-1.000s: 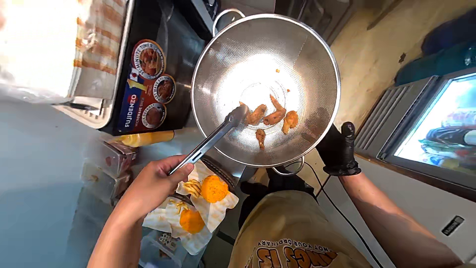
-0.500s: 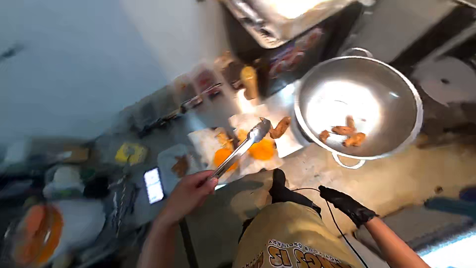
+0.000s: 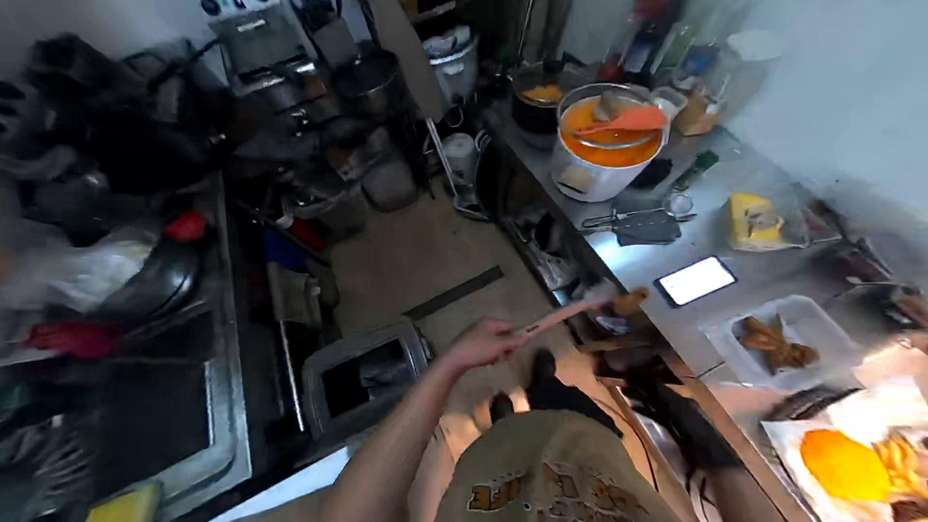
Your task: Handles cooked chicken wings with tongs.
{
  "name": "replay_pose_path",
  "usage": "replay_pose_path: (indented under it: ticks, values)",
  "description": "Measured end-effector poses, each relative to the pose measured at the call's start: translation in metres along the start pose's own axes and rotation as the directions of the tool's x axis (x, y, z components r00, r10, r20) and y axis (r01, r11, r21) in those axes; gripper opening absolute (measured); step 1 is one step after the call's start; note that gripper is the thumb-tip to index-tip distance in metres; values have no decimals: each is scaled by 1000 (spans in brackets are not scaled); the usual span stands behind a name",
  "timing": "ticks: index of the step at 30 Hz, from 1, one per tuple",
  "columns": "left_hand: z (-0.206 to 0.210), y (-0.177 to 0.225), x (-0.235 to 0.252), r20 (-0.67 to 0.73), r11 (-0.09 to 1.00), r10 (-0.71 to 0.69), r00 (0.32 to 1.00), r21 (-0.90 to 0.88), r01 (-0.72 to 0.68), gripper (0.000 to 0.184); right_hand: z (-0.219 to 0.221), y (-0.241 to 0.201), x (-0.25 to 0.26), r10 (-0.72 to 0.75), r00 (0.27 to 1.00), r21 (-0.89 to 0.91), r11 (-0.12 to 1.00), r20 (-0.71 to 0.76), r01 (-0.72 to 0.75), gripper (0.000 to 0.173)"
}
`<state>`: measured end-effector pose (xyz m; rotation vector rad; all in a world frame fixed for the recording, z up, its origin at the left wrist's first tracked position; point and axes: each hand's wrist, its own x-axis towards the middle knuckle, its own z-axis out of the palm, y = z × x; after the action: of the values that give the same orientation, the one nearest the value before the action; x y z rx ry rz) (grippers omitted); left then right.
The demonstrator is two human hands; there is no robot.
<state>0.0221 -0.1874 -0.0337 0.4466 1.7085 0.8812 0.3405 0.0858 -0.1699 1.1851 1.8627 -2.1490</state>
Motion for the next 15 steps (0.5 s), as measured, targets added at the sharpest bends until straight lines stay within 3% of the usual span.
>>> replay_pose_path:
  ticks: [2,6,10,15]
  values:
    - [-36,-23,-2,-64,996,-20,998,-92,14,34,75,-82,48,48,999,104,993,7,-49,54]
    - [-125,-52,9,-148,971,-16,989,-239,-20,32,162,-153,176,1,988,290,956,155,-46,63]
    - [-235,-69,20,-269,926,-38,962,-372,-67,34,271,-248,267,170,973,86,979,157,-185,63]
    - [-402,-76,-1,-513,853,-132,848,-495,-166,35,359,-316,425,104,902,-223,975,420,-8,53]
